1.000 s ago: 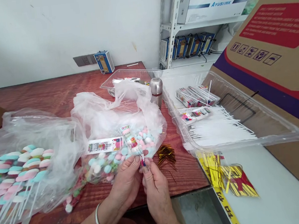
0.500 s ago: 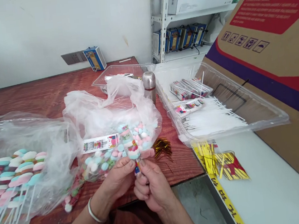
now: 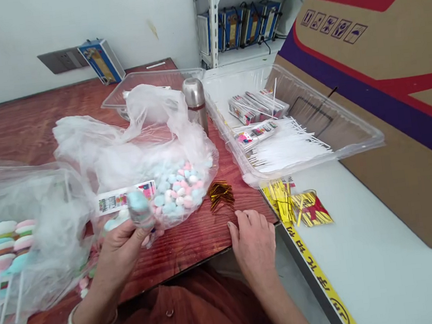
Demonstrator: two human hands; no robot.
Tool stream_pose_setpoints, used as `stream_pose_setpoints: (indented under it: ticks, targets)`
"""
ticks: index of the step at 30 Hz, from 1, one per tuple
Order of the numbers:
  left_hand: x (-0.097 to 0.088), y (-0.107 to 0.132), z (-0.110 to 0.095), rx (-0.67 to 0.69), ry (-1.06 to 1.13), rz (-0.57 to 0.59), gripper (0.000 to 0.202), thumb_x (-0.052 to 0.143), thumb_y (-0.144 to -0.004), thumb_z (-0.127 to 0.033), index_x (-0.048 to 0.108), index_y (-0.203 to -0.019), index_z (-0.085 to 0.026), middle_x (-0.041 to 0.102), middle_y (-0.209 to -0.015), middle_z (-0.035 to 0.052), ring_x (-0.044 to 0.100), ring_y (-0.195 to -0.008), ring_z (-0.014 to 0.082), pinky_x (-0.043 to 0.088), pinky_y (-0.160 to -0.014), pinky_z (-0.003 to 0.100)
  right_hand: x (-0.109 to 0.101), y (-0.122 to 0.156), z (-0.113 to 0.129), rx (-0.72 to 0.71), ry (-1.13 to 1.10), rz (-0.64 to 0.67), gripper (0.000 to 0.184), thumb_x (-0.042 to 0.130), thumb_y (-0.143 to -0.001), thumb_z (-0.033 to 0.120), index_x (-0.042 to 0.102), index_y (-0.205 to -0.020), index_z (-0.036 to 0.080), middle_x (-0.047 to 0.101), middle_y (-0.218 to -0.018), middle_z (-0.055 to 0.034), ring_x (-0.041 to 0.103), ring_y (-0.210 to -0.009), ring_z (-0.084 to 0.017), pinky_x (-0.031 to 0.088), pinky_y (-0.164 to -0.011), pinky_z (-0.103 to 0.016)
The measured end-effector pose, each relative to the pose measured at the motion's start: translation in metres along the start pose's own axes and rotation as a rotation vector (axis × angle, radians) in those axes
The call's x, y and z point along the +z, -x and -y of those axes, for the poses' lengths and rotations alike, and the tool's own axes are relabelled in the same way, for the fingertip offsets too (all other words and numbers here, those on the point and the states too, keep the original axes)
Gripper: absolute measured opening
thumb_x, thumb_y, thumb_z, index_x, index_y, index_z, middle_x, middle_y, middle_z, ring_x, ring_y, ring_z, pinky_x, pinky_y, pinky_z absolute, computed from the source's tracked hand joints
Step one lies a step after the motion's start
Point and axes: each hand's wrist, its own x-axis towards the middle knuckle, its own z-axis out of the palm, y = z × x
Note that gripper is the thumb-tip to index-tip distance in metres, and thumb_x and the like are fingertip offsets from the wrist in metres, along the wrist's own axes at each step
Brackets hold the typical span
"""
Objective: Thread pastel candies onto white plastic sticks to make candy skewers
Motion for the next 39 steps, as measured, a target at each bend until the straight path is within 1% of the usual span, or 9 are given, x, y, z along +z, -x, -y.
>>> stream_pose_setpoints:
  ticks: [4,10,14,19,24,28,31,35,39]
  targets:
    - [-0.003,0.008,-0.008,0.159,-0.268,0.149,0.024,0.051,-0.094,-0.028,0.069,-0.080,-0.019,0.061,-0.075,0.0016,0.054,-0.072,0.0163,0.042,-0.068,0.026,0.004,-0.001,0.001,-0.101,0.226,0.047,0.015,0.054,-0.093,0.020,0.060,-0.079,0.019,0.062,-0.079,-0.0065,0.053,-0.078,-0.024,0.032,-0.071,-0.035]
    - [0.002,0.023,-0.019,0.290,-0.518,0.427,0.033,0.034,-0.095,-0.008,0.064,-0.099,-0.020,0.058,-0.095,0.0054,0.054,-0.086,0.0175,0.044,-0.077,0.028,-0.013,-0.012,0.007,-0.273,0.379,-0.001,0.020,0.053,-0.091,0.012,0.052,-0.072,0.021,0.055,-0.067,-0.0040,0.050,-0.065,-0.022,0.031,-0.068,-0.036]
    - [0.013,0.025,-0.015,0.397,-0.745,0.444,0.037,0.034,-0.086,0.004,0.064,-0.095,-0.018,0.057,-0.091,0.0061,0.052,-0.081,0.0199,0.045,-0.075,0.033,-0.032,-0.028,0.006,-0.316,0.459,-0.019,0.022,0.052,-0.087,0.004,0.051,-0.072,0.021,0.054,-0.069,-0.0057,0.049,-0.067,-0.024,0.031,-0.067,-0.036]
    - [0.034,0.020,-0.018,0.527,-0.870,0.362,0.028,0.042,-0.089,0.000,0.062,-0.097,-0.018,0.058,-0.088,0.0055,0.052,-0.080,0.0208,0.045,-0.072,0.034,-0.049,-0.030,0.025,-0.335,0.374,-0.159,0.024,0.047,-0.095,0.015,0.050,-0.072,0.022,0.049,-0.069,-0.0043,0.046,-0.068,-0.023,0.033,-0.068,-0.036]
    - [0.051,0.013,-0.019,0.588,-0.806,0.175,0.027,0.038,-0.093,-0.006,0.059,-0.102,-0.019,0.060,-0.086,0.0047,0.055,-0.078,0.0188,0.046,-0.071,0.031,-0.044,-0.011,0.053,-0.441,0.147,-0.224,0.019,0.050,-0.096,0.015,0.052,-0.078,0.021,0.049,-0.069,-0.0030,0.047,-0.071,-0.021,0.035,-0.069,-0.036]
    - [0.057,0.010,-0.014,0.603,-0.728,0.097,0.033,0.039,-0.094,-0.009,0.055,-0.120,-0.020,0.063,-0.092,0.0068,0.059,-0.081,0.0192,0.047,-0.074,0.031,-0.036,-0.003,0.065,-0.424,0.024,-0.237,0.014,0.051,-0.094,0.010,0.054,-0.084,0.019,0.054,-0.074,-0.0056,0.049,-0.074,-0.021,0.038,-0.071,-0.036]
    - [0.058,0.009,-0.011,0.571,-0.654,0.051,0.030,0.042,-0.094,-0.012,0.062,-0.115,-0.021,0.063,-0.086,0.0063,0.058,-0.077,0.0191,0.045,-0.071,0.030,-0.031,-0.002,0.069,-0.394,-0.026,-0.240,0.013,0.052,-0.093,0.008,0.054,-0.086,0.019,0.056,-0.074,-0.0059,0.051,-0.074,-0.022,0.038,-0.070,-0.036]
    - [0.062,0.004,-0.013,0.391,-0.327,-0.027,0.024,0.051,-0.091,-0.014,0.069,-0.103,-0.021,0.067,-0.089,0.0065,0.060,-0.083,0.0189,0.046,-0.077,0.029,-0.024,-0.006,0.074,-0.331,-0.092,-0.281,0.010,0.053,-0.095,0.012,0.054,-0.087,0.019,0.057,-0.074,-0.0051,0.052,-0.072,-0.020,0.040,-0.070,-0.034]
    - [0.075,-0.005,-0.018,0.006,0.207,-0.116,0.008,0.063,-0.084,-0.019,0.071,-0.085,-0.020,0.069,-0.084,0.0029,0.059,-0.079,0.0159,0.045,-0.075,0.026,-0.014,-0.014,0.080,-0.283,-0.179,-0.352,0.008,0.051,-0.097,0.016,0.054,-0.089,0.018,0.059,-0.075,-0.0052,0.053,-0.071,-0.019,0.041,-0.069,-0.032]
